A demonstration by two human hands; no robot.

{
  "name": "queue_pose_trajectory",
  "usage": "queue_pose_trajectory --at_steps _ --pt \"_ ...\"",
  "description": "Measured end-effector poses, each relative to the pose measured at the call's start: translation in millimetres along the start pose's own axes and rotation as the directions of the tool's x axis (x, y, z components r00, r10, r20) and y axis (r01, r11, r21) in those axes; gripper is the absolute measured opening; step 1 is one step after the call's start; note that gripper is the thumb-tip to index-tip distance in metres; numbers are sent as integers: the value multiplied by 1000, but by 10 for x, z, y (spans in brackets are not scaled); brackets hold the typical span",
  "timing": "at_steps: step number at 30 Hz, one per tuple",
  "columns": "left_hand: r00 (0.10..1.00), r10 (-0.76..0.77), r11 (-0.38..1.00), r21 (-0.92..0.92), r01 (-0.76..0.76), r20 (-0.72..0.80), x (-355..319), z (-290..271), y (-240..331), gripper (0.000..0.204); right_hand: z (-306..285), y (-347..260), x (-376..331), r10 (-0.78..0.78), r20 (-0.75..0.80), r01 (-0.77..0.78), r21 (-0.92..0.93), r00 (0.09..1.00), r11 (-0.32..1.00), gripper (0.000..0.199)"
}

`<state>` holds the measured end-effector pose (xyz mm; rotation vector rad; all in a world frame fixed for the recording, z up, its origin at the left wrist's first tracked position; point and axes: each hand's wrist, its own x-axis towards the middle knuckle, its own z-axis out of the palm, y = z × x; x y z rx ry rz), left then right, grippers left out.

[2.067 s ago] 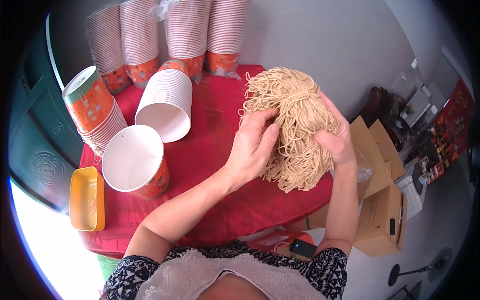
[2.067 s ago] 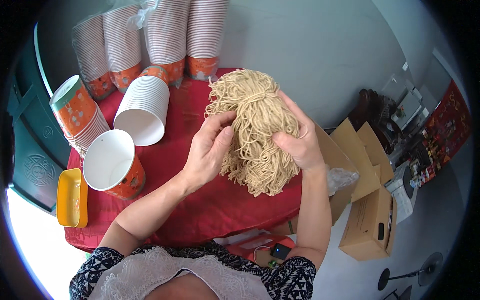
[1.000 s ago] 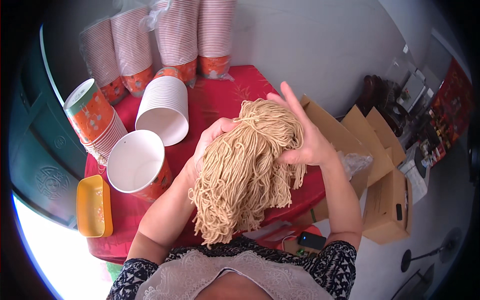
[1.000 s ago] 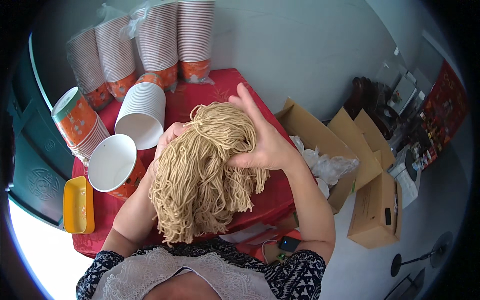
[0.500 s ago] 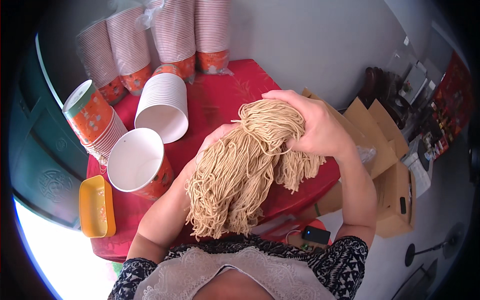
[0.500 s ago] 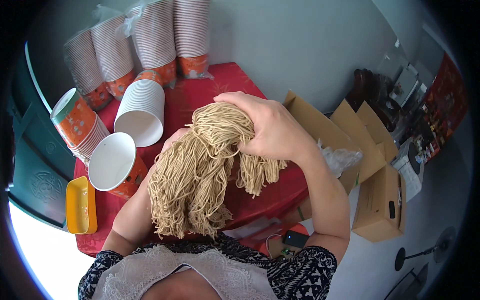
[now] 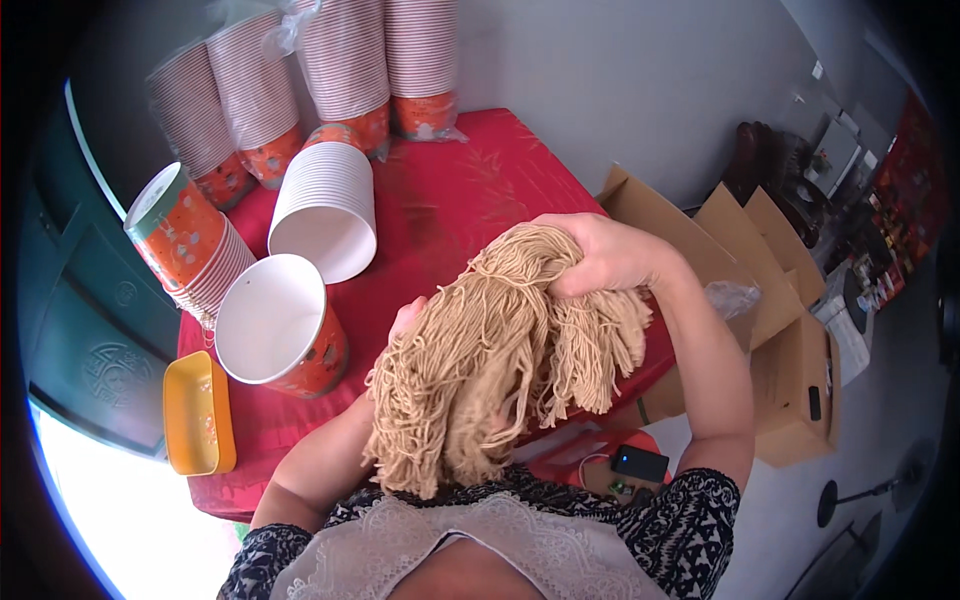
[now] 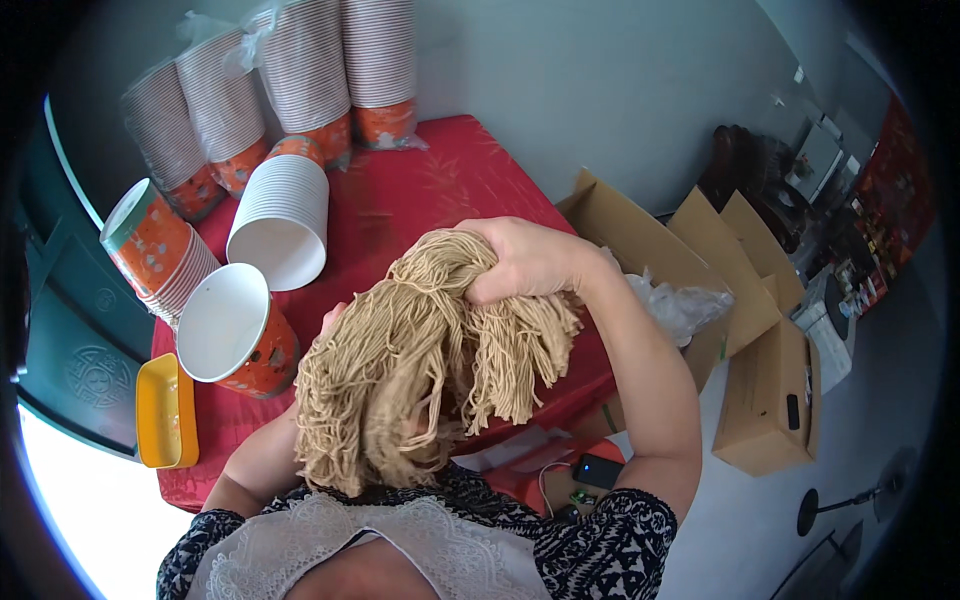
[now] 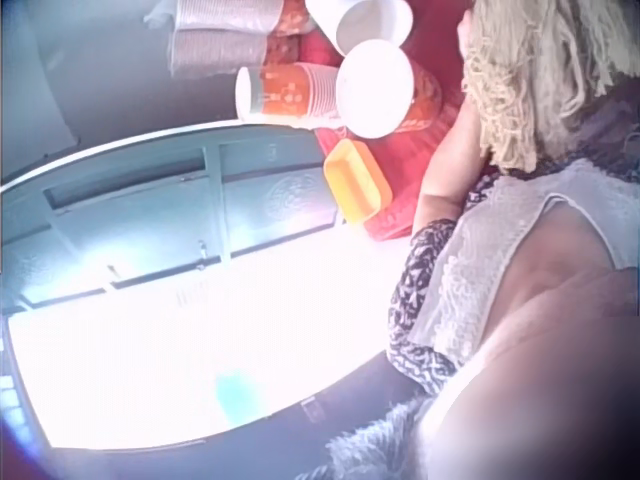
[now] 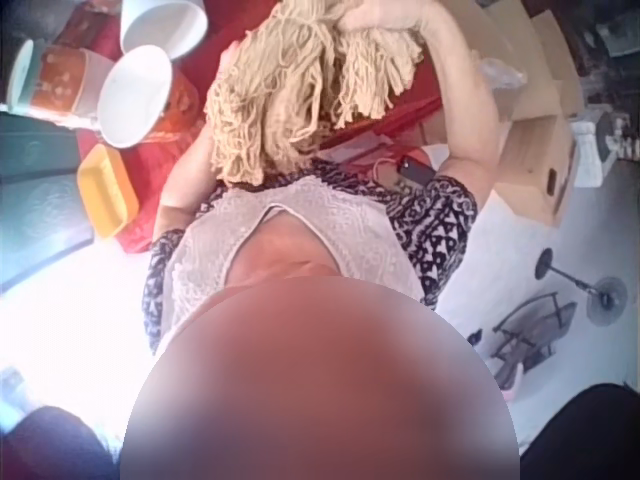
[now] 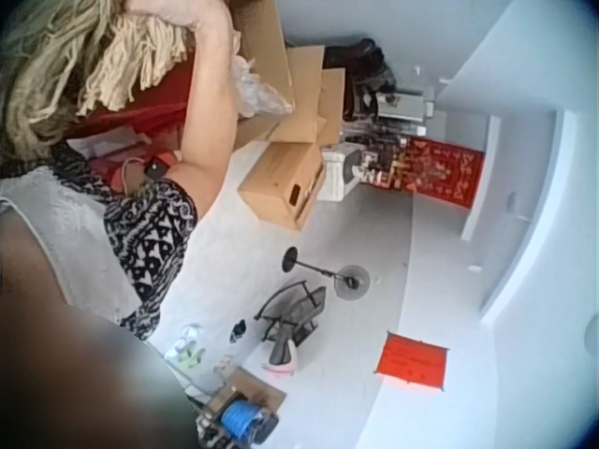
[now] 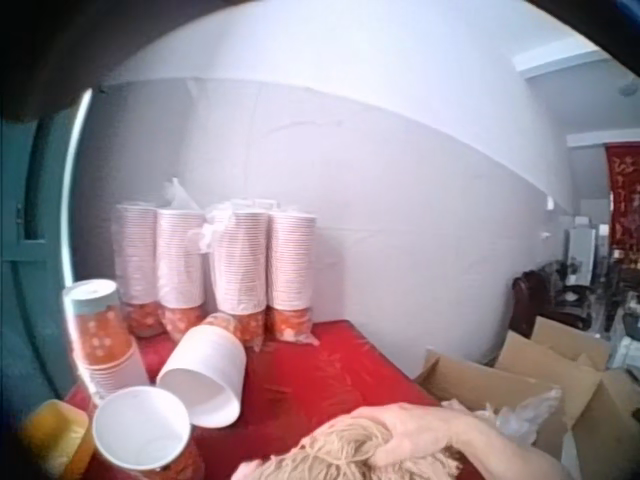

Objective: Attaching elastic strings to paper food tubs for packaging.

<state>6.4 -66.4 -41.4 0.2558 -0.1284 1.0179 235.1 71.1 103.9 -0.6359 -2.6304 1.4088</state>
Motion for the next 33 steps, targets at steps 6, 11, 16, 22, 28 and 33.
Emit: queue_pose_trajectory --at_steps 6,11,16,22,28,33 --pt "999 2 1000 -10 -2 -42 -51 -14 -42 63 308 167 39 -107 -278 7 -337 955 941 71" --pt "997 4 1000 -25 -6 -83 -92 -79 -36 64 668 213 -75 -380 -676 51 -453 631 890 27" --pt "991 2 999 -47 -9 -131 -165 -158 -72 64 1126 243 -71 -134 -712 19 -167 689 986 19" --pt "986 -13 999 -53 5 -166 -144 -155 -109 65 1257 418 -31 -77 -681 76 -31 728 997 9" --pt "979 -32 998 -61 20 -202 -149 -159 -140 65 770 502 -147 113 -457 231 630 882 741 7" --pt "975 -43 997 -70 29 -219 -110 -155 -166 66 611 677 -266 -6 -576 37 42 818 998 50"
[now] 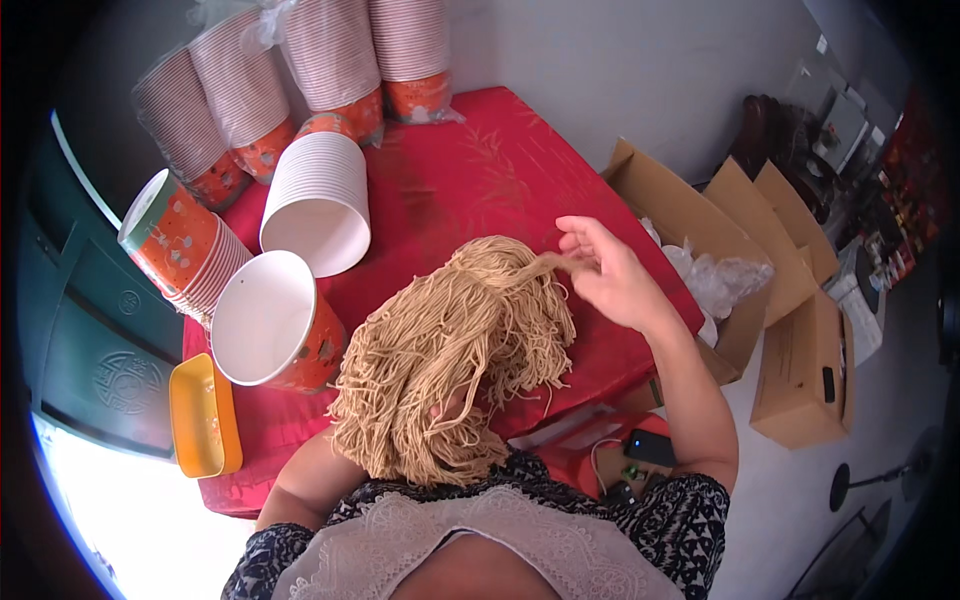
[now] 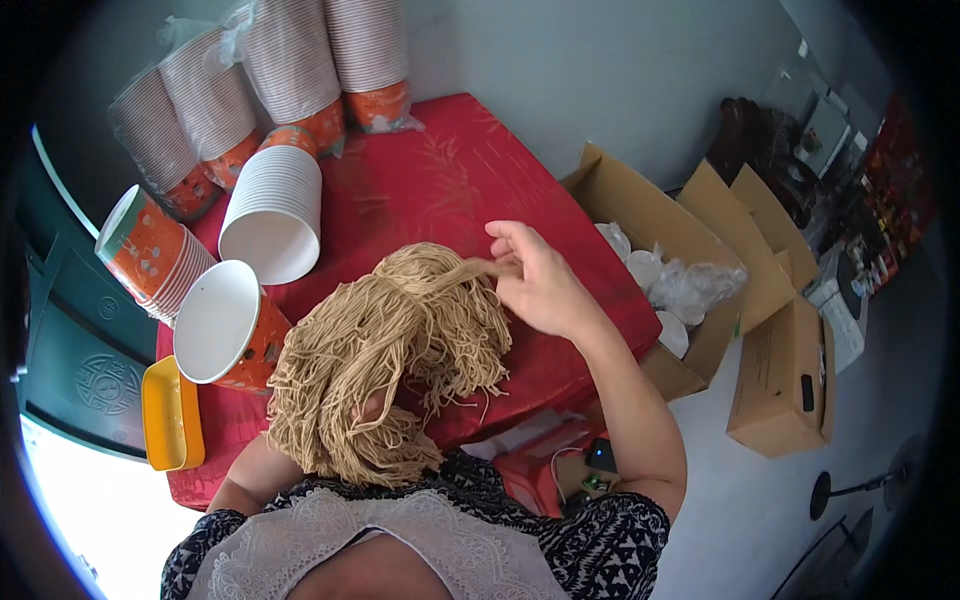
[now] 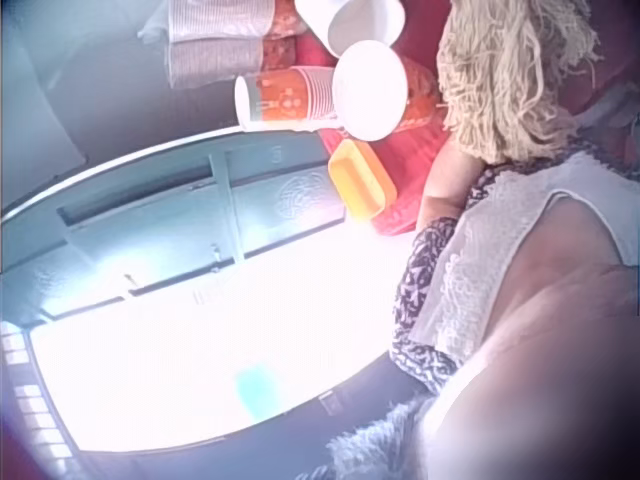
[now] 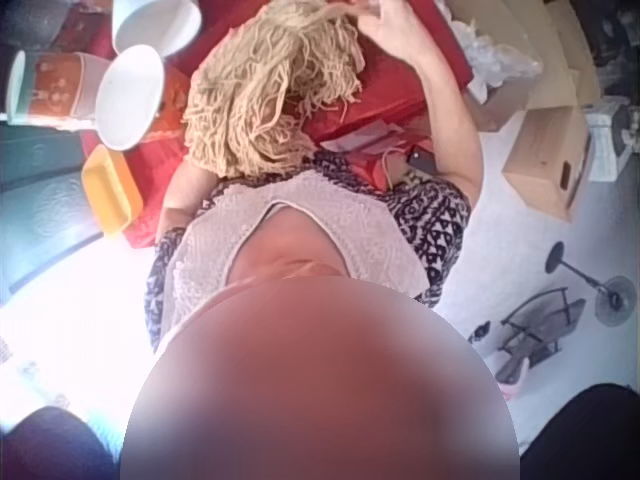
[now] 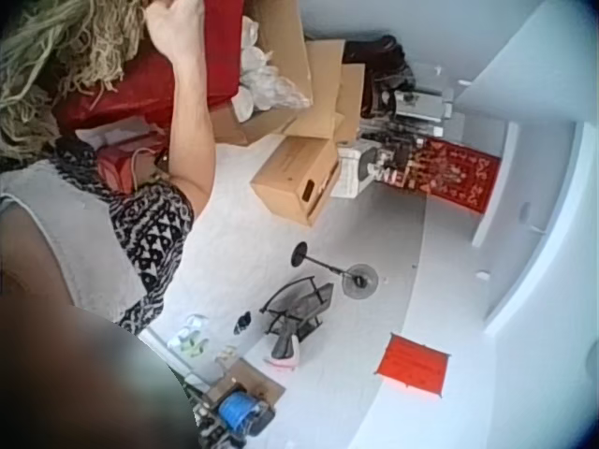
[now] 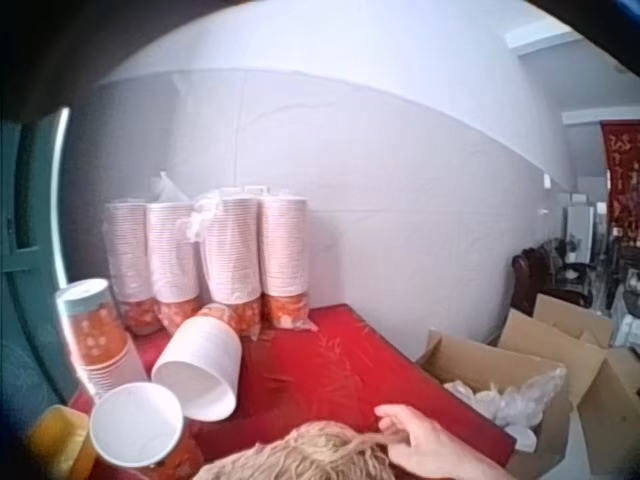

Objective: Attaching elastic strings to paper food tubs for packaging.

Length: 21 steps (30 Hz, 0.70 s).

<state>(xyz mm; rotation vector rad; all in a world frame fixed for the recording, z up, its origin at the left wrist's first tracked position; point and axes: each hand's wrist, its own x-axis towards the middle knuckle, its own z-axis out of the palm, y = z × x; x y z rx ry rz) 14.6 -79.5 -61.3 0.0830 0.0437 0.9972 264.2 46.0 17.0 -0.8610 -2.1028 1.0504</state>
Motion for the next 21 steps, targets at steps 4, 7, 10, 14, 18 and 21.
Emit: queue_pose_trajectory --at_steps 4,7,10,14,18,21 --pt "1000 10 1000 -10 -10 -24 -26 -14 -15 66 123 -298 -196 -215 226 281 -324 950 903 104" --pt "999 8 1000 -15 -9 -49 -50 -25 -34 66 388 -281 -204 -335 248 406 -344 909 847 109" --pt "998 -2 1000 -16 0 -66 -47 -7 -52 67 480 -96 -178 -374 160 399 -180 914 899 106" --pt "996 -5 1000 -18 4 -85 -47 14 -66 67 689 -35 -148 -338 15 331 -245 941 911 101" --pt "995 -3 1000 -23 1 -105 -64 20 -74 67 861 -68 -150 -344 -81 282 -415 935 865 111" --pt "993 -5 1000 -29 2 -117 -70 30 -82 67 975 -34 -199 -386 -157 272 -477 909 835 121"
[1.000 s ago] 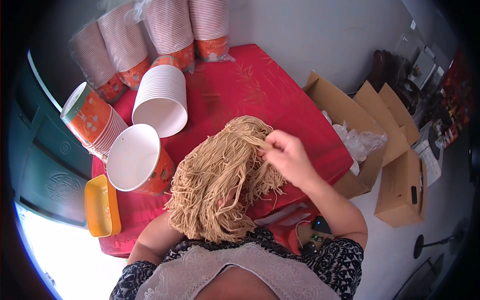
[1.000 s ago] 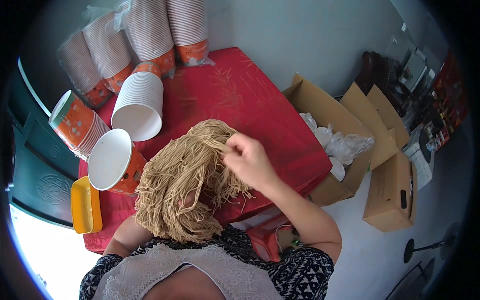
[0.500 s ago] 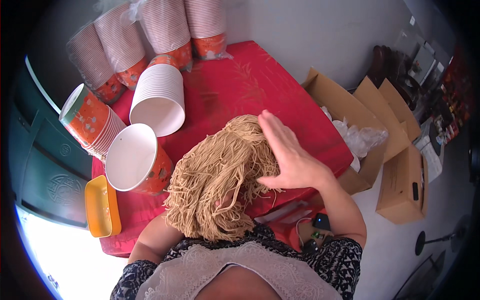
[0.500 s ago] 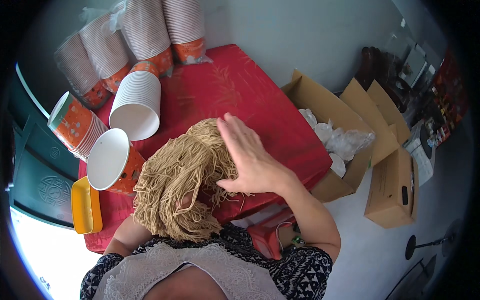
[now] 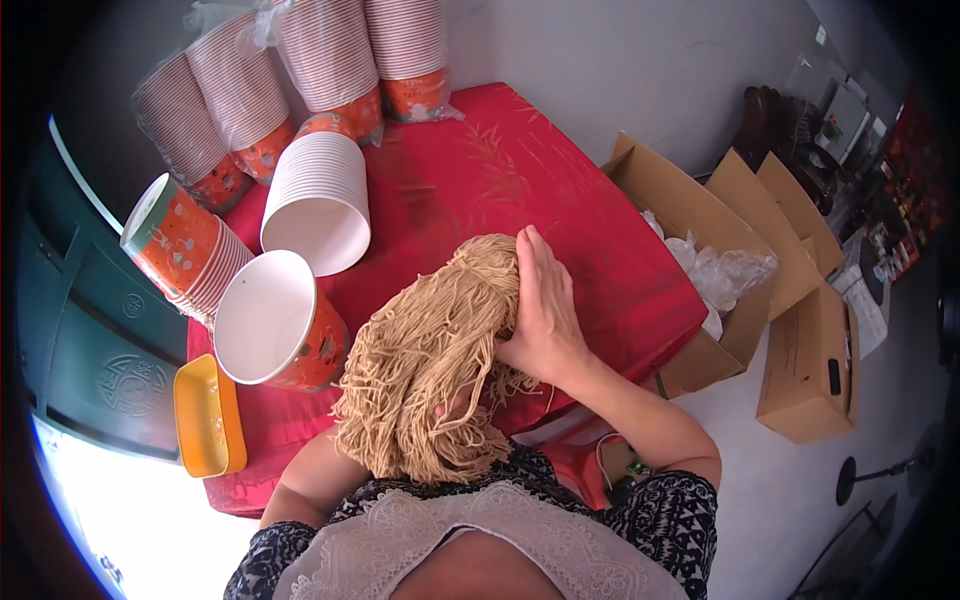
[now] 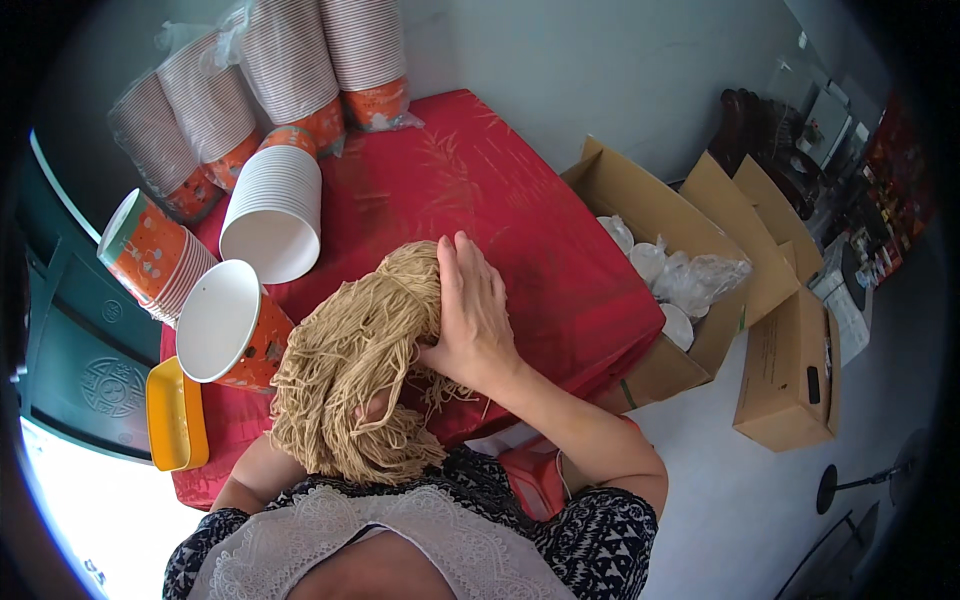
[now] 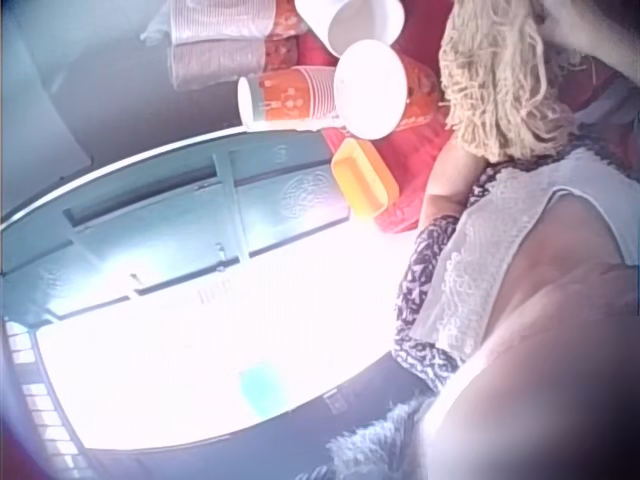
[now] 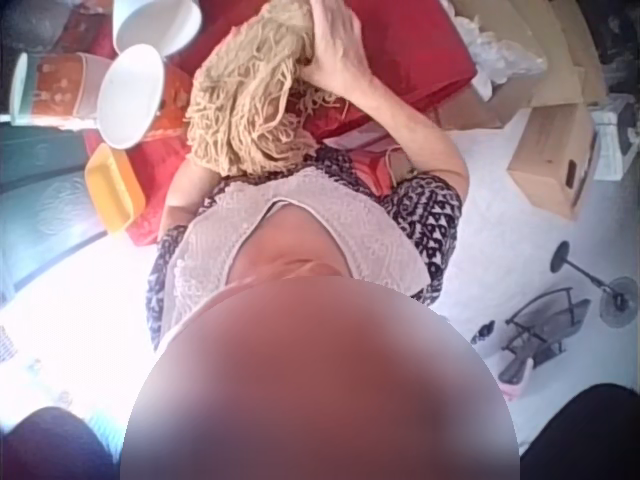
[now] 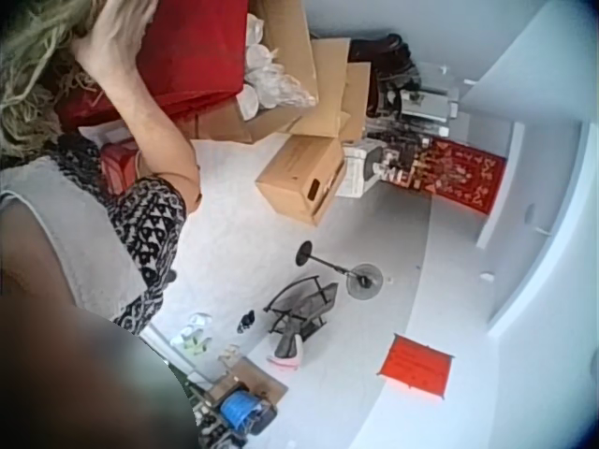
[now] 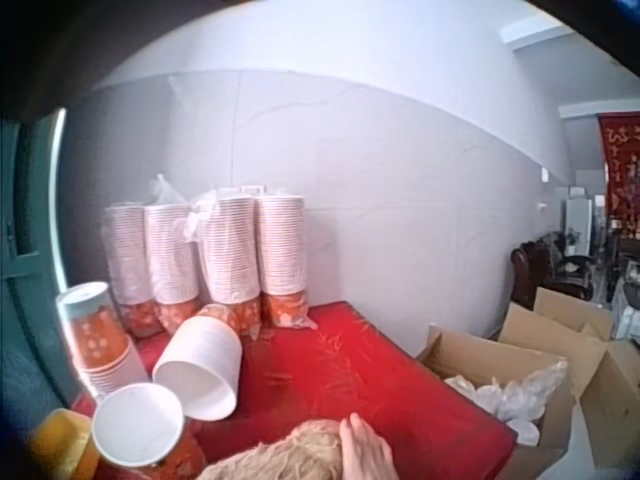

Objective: Attaching elastic strings to paper food tubs for packaging.

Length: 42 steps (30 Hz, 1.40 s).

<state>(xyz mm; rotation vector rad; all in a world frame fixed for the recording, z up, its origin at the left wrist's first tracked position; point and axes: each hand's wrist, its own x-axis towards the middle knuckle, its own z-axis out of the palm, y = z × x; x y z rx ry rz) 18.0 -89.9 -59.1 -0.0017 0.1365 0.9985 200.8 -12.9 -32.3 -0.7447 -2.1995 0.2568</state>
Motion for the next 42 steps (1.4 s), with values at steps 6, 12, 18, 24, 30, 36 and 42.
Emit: queue_pose_trajectory --at_steps 6,12,18,24,30,36,42 --pt "1000 -15 1000 -4 15 -13 53 56 -37 68 234 177 -152 167 -125 -129 263 978 956 127" --pt "1000 -6 1000 -14 5 -28 46 104 -48 68 -159 189 140 59 -208 25 382 976 924 90" --pt "999 -17 999 -33 15 -51 185 140 -57 69 -735 619 677 -535 -335 423 -355 776 834 56" --pt "661 -451 892 313 325 599 782 -181 260 86 -1176 971 1315 -691 -339 370 -652 638 662 48" --pt "894 -239 953 270 140 378 1170 317 553 80 -1340 1475 1764 -737 -322 340 -730 595 593 49" --pt "988 140 756 637 -153 72 1313 443 559 50 -701 2134 1665 -400 -383 -7 -730 833 684 62" --pt "897 399 332 942 52 -190 1339 311 498 66 -708 2385 1184 319 223 -46 -752 921 658 56"
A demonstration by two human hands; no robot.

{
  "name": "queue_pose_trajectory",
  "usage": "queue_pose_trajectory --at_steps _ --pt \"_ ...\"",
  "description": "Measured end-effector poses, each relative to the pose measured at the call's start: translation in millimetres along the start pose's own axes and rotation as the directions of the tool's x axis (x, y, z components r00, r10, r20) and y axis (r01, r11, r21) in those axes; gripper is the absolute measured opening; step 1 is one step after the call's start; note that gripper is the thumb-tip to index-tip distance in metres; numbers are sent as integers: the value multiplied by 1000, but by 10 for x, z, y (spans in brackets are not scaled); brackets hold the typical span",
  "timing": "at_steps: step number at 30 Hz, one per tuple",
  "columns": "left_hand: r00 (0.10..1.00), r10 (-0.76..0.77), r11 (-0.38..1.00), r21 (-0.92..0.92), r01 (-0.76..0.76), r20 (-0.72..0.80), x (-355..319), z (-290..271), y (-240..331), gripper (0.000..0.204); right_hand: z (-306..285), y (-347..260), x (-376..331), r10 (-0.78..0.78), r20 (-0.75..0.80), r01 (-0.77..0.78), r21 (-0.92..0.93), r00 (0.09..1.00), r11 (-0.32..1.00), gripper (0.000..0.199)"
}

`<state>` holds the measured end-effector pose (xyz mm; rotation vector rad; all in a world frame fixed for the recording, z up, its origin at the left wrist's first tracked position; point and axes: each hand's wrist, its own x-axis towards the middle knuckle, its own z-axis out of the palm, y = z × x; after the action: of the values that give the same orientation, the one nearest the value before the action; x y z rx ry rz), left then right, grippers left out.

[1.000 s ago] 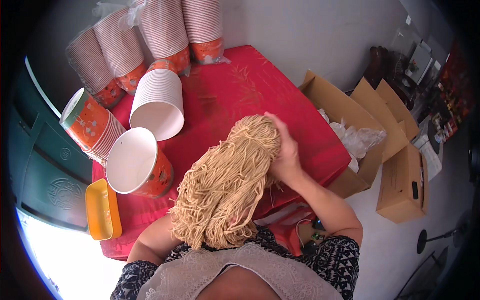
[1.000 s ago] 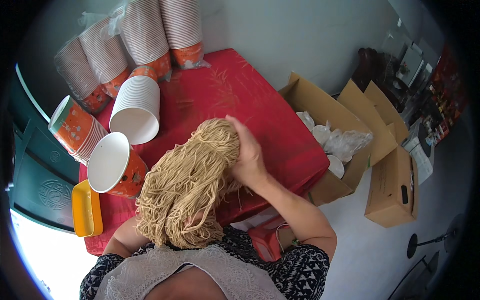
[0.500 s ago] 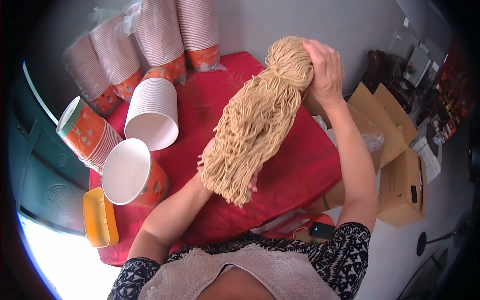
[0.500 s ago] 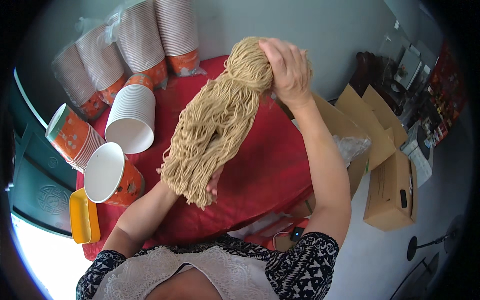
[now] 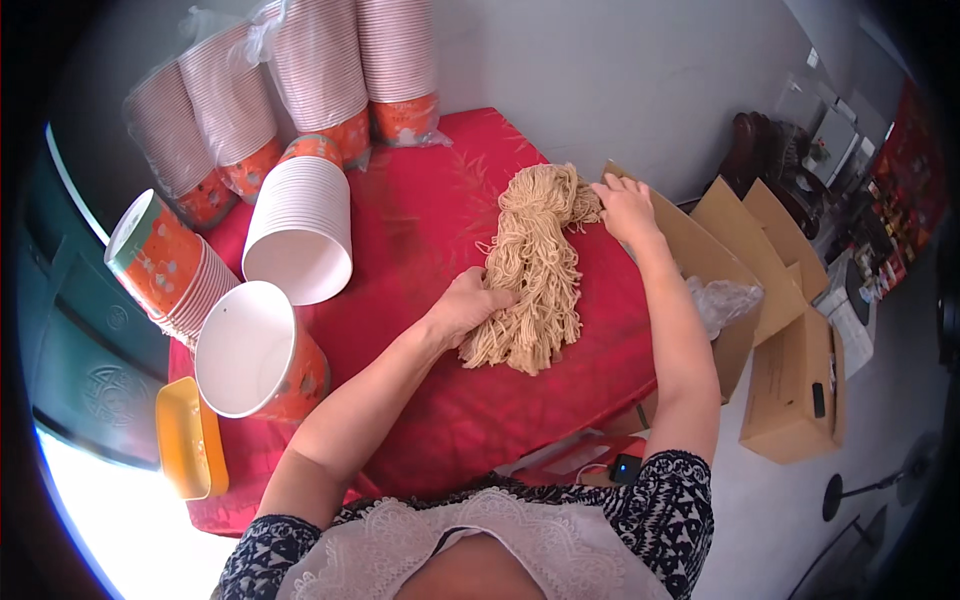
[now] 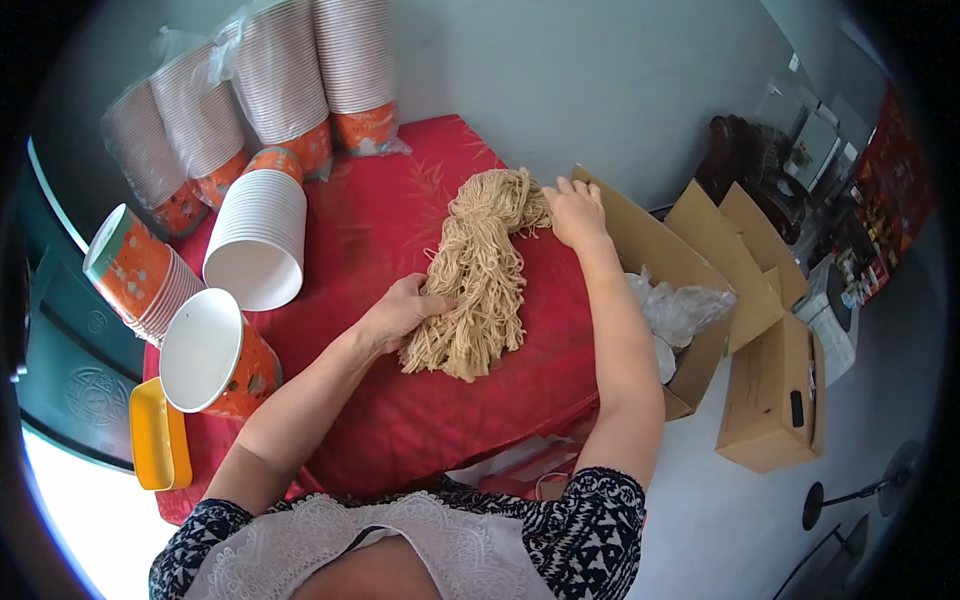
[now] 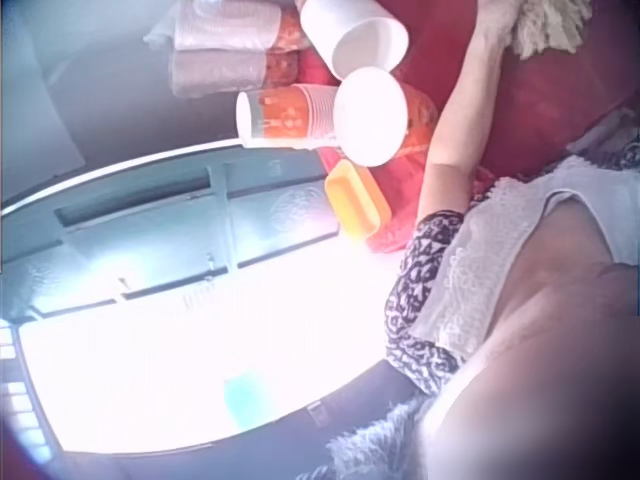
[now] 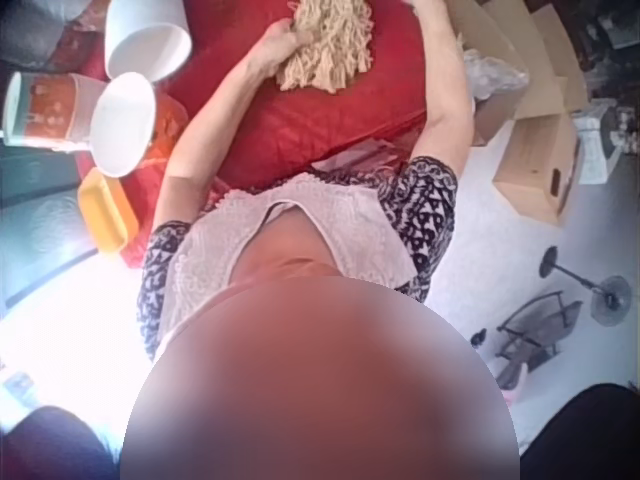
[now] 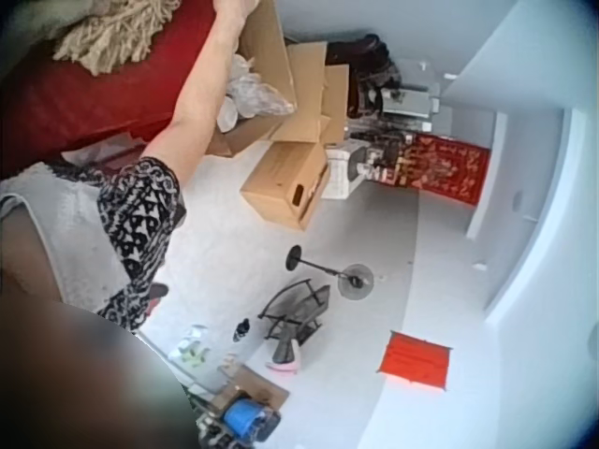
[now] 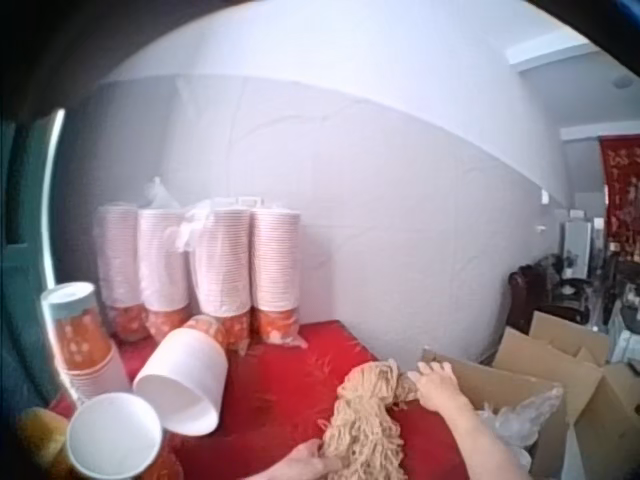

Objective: Attaching elastic strings to paper food tubs for packaging.

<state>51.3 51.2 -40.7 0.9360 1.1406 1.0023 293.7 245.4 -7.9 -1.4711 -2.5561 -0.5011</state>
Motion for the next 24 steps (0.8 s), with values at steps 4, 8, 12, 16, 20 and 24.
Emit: queue_pose_trajectory --at_steps 4,8,12,16,20,24 --pt "978 105 941 335 -40 -180 -137 36 -5 68 -55 -15 -172 111 -79 -71 394 991 917 34" --pt "981 56 972 235 -10 -188 -331 102 -11 62 -263 -329 -172 201 327 -377 683 924 626 48" --pt "973 124 987 122 -101 -197 -401 113 -167 53 -207 -702 51 328 281 -431 613 902 662 59" --pt "973 139 989 81 -125 -184 -362 229 -235 43 460 -654 372 434 54 -316 767 899 559 78" --pt "968 180 979 127 -159 -176 -367 130 -290 44 556 -926 585 479 286 -385 915 830 122 106" --pt "944 276 960 99 -262 -182 -254 212 -345 58 533 -646 674 602 144 -184 983 786 4 82"
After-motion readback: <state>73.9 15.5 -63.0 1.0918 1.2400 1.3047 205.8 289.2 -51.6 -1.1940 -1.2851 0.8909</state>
